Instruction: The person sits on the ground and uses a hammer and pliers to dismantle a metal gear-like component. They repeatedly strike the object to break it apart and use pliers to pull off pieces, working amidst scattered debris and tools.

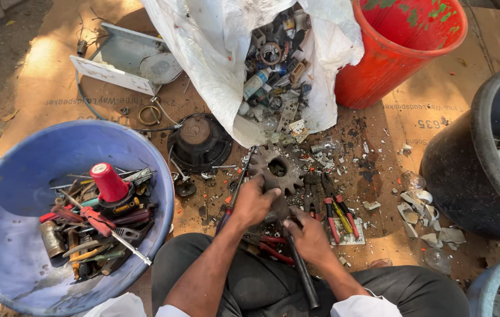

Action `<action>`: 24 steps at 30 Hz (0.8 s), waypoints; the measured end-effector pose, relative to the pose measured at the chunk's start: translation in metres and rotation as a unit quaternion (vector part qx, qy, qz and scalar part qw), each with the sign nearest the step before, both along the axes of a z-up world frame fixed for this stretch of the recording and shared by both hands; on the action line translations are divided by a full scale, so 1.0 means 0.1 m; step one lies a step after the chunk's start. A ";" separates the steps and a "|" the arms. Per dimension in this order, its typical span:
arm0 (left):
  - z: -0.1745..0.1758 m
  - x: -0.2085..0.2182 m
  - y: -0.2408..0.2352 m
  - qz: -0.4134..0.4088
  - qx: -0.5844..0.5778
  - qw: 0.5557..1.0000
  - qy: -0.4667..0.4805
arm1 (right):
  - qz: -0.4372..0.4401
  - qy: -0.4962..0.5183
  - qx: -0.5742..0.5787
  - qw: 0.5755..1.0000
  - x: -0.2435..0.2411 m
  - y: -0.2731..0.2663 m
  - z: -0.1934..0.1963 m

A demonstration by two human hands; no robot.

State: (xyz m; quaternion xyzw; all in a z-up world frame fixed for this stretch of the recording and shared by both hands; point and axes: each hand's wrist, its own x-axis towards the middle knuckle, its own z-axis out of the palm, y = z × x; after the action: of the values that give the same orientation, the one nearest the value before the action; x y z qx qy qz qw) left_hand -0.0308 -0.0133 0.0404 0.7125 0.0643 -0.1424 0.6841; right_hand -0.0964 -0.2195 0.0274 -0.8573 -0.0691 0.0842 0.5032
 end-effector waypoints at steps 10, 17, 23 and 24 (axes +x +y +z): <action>0.05 -0.05 0.02 0.027 -0.014 0.998 0.057 | 0.043 0.080 -0.041 0.995 0.05 0.02 0.22; -0.01 0.04 0.00 0.141 -0.173 0.959 0.176 | 0.001 0.058 -0.061 0.996 -0.08 0.12 0.37; -0.02 0.03 -0.07 0.144 -0.259 0.945 0.141 | 0.006 0.122 0.018 0.992 -0.15 0.04 0.05; -0.01 0.05 -0.13 0.172 -0.316 0.919 0.163 | 0.027 0.052 0.021 0.998 -0.18 0.04 -0.02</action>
State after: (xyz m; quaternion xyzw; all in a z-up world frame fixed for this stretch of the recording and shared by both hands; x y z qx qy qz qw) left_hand -0.0255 -0.0259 0.0392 0.4038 0.2483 -0.1496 0.8677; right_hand -0.1145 -0.2155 0.0251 -0.8388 -0.0673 0.1408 0.5217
